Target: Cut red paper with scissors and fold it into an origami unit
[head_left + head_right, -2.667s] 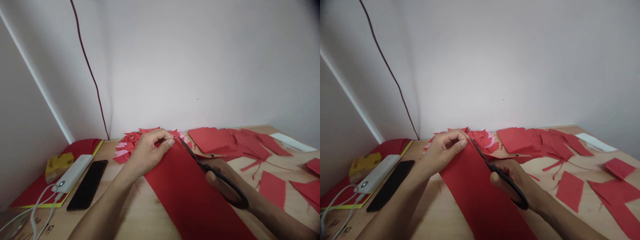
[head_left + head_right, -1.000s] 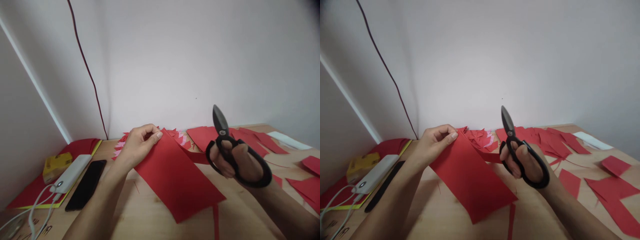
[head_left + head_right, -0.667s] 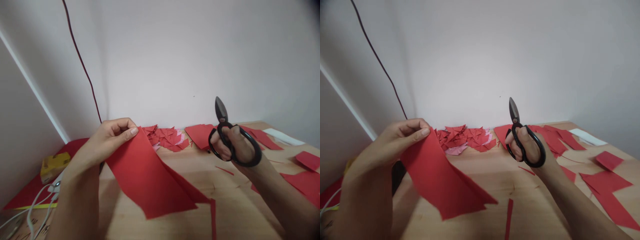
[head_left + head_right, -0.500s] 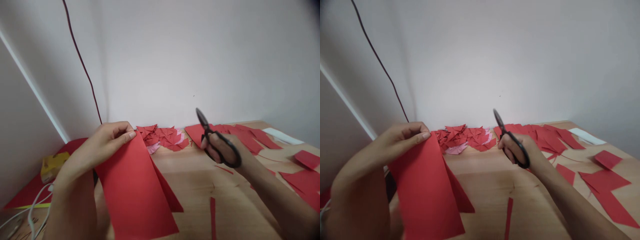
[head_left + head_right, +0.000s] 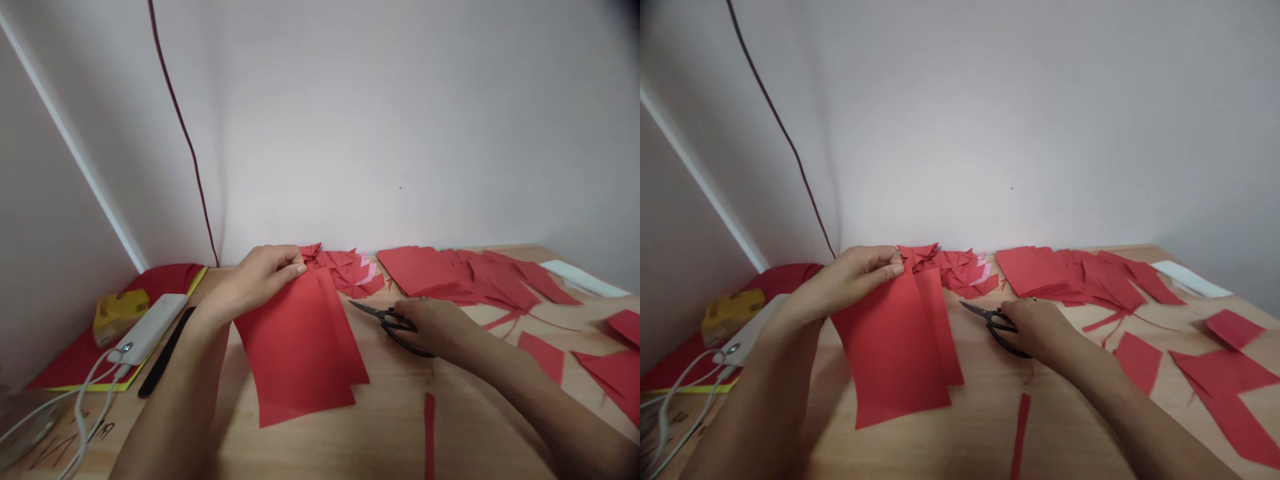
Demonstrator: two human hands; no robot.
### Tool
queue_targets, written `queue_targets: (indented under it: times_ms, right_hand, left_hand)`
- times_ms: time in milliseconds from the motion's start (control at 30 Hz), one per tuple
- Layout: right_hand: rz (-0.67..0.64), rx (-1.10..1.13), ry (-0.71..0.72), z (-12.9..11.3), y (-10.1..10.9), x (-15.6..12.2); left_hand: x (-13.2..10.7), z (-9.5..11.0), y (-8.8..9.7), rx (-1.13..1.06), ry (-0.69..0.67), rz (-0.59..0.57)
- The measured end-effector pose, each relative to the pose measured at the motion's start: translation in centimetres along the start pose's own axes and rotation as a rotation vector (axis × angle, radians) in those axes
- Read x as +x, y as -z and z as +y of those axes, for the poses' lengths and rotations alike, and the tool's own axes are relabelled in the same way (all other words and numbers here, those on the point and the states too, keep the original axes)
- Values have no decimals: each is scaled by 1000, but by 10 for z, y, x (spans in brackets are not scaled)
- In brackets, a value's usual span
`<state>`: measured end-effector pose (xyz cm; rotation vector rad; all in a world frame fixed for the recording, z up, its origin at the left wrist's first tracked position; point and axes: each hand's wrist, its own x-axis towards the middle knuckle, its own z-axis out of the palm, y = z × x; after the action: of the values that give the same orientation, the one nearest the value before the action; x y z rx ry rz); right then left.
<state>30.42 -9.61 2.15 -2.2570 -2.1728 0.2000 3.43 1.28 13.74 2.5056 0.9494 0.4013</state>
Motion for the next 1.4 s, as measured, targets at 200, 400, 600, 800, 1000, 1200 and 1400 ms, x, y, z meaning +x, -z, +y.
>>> queue_targets:
  times_ms: [200, 400, 600, 800, 1000, 1200, 1400]
  right_hand:
    - [-39, -40, -17, 4, -3, 0]
    - [-4, -25, -3, 9, -5, 2]
    - [137, 664, 181, -19, 15, -9]
    - [-3, 990, 267, -41, -4, -10]
    - [6, 1060, 182, -36, -17, -1]
    - [178, 1187, -98, -27, -12, 1]
    - [308, 1319, -206, -20, -13, 3]
  left_hand:
    - [4, -4, -4, -154, -4, 18]
    - [4, -6, -9, -263, 11, -45]
    - [11, 1, -26, -269, -53, -14]
    - [21, 3, -52, -279, -54, 37]
    - [26, -8, -59, -333, -53, 16]
    - [29, -25, -49, -606, 164, -73]
    - [39, -43, -66, -1219, 237, -132]
